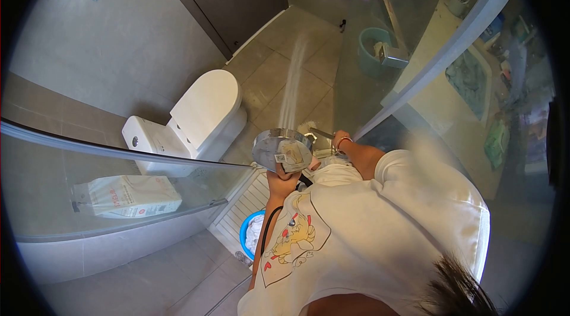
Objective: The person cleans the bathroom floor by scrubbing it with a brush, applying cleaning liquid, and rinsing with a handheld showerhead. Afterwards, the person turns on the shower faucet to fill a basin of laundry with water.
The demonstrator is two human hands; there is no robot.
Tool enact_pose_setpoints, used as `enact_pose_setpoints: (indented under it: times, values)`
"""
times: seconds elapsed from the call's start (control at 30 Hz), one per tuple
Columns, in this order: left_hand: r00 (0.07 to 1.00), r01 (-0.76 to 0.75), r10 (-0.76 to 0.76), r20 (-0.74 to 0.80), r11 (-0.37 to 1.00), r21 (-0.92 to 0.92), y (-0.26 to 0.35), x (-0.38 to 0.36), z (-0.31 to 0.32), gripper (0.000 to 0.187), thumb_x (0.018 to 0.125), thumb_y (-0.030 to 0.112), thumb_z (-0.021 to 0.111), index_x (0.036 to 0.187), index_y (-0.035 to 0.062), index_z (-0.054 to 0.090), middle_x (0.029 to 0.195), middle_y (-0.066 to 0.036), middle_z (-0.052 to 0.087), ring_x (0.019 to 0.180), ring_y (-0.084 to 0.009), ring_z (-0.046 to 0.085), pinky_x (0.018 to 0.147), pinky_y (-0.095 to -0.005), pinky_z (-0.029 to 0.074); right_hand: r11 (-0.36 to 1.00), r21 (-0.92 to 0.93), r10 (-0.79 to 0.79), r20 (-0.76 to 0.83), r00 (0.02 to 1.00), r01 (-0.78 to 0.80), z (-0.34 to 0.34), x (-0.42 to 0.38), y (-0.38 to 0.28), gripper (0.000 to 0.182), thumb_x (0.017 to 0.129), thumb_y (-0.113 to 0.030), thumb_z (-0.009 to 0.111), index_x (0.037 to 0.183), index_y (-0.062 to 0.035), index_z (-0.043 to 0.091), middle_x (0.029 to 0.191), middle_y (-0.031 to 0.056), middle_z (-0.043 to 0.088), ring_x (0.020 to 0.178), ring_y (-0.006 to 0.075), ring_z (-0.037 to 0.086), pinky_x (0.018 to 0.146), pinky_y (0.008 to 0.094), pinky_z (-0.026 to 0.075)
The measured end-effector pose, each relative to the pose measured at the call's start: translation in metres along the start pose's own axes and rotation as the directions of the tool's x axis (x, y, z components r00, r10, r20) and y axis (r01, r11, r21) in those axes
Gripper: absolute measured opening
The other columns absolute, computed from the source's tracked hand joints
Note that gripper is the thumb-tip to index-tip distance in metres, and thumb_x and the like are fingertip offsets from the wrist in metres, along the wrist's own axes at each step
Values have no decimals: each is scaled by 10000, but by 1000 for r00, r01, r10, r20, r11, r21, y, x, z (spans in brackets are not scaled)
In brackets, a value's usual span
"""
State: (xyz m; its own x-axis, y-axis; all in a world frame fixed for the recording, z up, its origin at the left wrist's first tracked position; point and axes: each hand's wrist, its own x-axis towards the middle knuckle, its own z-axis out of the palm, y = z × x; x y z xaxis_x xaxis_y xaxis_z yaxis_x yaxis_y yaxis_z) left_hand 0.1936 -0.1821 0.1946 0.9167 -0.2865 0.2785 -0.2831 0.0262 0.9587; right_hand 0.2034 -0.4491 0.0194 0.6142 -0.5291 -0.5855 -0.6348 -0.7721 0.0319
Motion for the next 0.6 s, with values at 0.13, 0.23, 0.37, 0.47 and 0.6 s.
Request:
enact_pose_setpoints:
  times: [0.13, 0.23, 0.37, 0.47, 0.6]
  values:
    - [991, -103, 109, -76, 991, 87, 6, -4, -1, 302, 527, 62, 641, 805, 24, 530, 751, -63, 559, 683, -154, 530, 617, -263, 415, 994, 102, 35, -20, 999, -32, -2, -1, 0, 299, 692, -127, 512, 987, -87, 528, 959, 125, 531, 860, 259, 527, 741, 305, 433]
    - [994, -103, 107, -24, 987, 126, -16, -10, -5, 347, 508, 67, 652, 829, 33, 525, 790, -72, 558, 725, -165, 532, 642, -265, 411, 999, 38, 12, -20, 1000, -11, 3, 7, 1, 300, 692, -145, 514, 987, -90, 528, 958, 123, 532, 865, 259, 524, 750, 307, 428]
    - [995, -85, 77, 59, 986, 144, -13, -11, -6, 379, 503, 62, 655, 852, 39, 510, 779, -59, 549, 717, -155, 531, 637, -263, 414, 999, 44, 10, -19, 1000, -9, 2, 5, 2, 303, 692, -164, 516, 987, -92, 529, 960, 125, 530, 867, 260, 523, 751, 308, 427]
    - [998, -22, 16, 66, 996, 84, -15, -16, -5, 393, 490, 140, 653, 848, 51, 514, 775, -74, 550, 723, -215, 533, 638, -297, 409, 997, 73, 37, -10, 999, -36, 1, 5, 1, 315, 686, -167, 526, 993, -94, 526, 968, 128, 526, 870, 261, 522, 757, 308, 423]
    - [995, 46, -51, 84, 997, 54, -12, -20, -7, 397, 489, 186, 648, 843, 59, 521, 771, -85, 555, 719, -245, 536, 629, -315, 411, 991, 127, 47, -45, 998, -41, 4, 4, 1, 328, 677, -172, 542, 994, -92, 524, 972, 129, 523, 874, 260, 520, 767, 308, 418]
